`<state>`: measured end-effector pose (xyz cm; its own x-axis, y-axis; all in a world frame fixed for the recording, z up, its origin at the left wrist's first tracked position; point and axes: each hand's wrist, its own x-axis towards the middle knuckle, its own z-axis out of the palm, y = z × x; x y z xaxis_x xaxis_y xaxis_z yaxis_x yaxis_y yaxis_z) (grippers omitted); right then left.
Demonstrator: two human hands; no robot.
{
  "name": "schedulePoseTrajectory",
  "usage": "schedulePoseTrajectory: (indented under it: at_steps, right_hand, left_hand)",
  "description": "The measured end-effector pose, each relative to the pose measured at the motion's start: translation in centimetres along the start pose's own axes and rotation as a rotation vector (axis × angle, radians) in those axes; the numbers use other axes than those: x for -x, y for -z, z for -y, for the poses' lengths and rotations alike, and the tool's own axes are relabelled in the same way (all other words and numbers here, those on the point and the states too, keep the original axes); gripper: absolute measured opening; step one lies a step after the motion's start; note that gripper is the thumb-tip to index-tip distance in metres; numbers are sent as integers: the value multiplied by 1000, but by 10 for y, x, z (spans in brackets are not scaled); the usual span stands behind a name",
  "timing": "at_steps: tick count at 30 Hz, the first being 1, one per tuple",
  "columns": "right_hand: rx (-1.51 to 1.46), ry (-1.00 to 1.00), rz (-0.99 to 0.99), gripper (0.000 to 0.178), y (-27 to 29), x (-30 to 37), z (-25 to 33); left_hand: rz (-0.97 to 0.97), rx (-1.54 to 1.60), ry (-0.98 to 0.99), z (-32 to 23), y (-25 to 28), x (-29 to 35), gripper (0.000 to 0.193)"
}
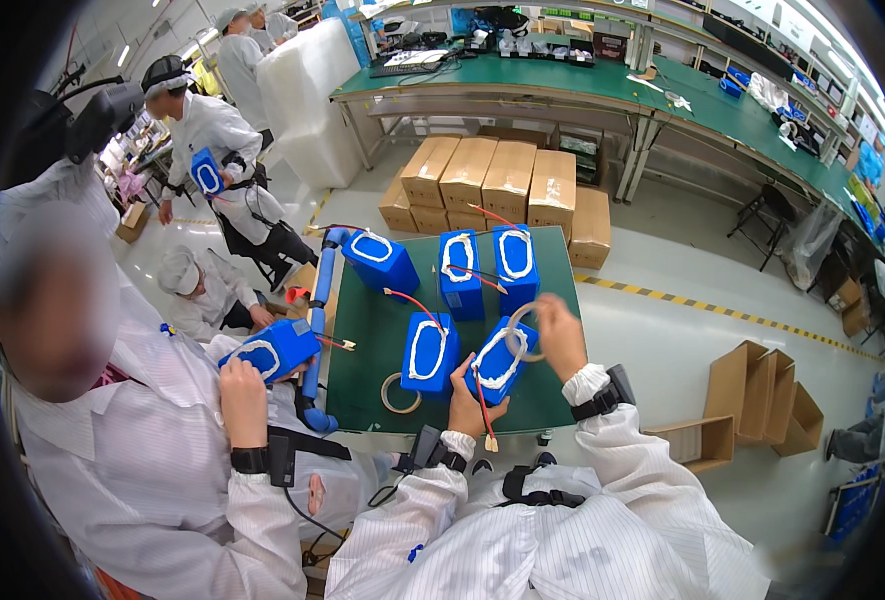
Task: Apply white tape to the top of blue industrial battery packs in a factory setting.
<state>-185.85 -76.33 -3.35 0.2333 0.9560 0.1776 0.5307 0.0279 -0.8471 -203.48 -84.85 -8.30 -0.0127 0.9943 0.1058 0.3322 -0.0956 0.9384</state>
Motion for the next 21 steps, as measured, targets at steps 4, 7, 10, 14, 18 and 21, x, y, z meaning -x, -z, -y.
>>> schedulePoseTrajectory:
  at_steps: [4,7,10,14,18,21]
  right_hand:
    - [191,328,-355,21,40,-4,11]
    - [-157,224,-95,22,48,-11,-28]
    - [-330,-60,4,21,37,-5,-106]
    - [329,-103,363,26,33,32,-138]
    - [88,-357,332,41,34,37,-124]
    - [239,-103,93,46,36,29,-118]
  left_hand:
    - [-9,24,-42,4,0,-3,93]
    - [8,33,-26,4,-2,-3,93]
    - [15,21,-42,7,-3,-3,93]
    - [1,18,-54,14,-3,-1,93]
    - [2,32,-40,13,-2,-2,93]
    - [10,24,-48,11,-5,-3,92]
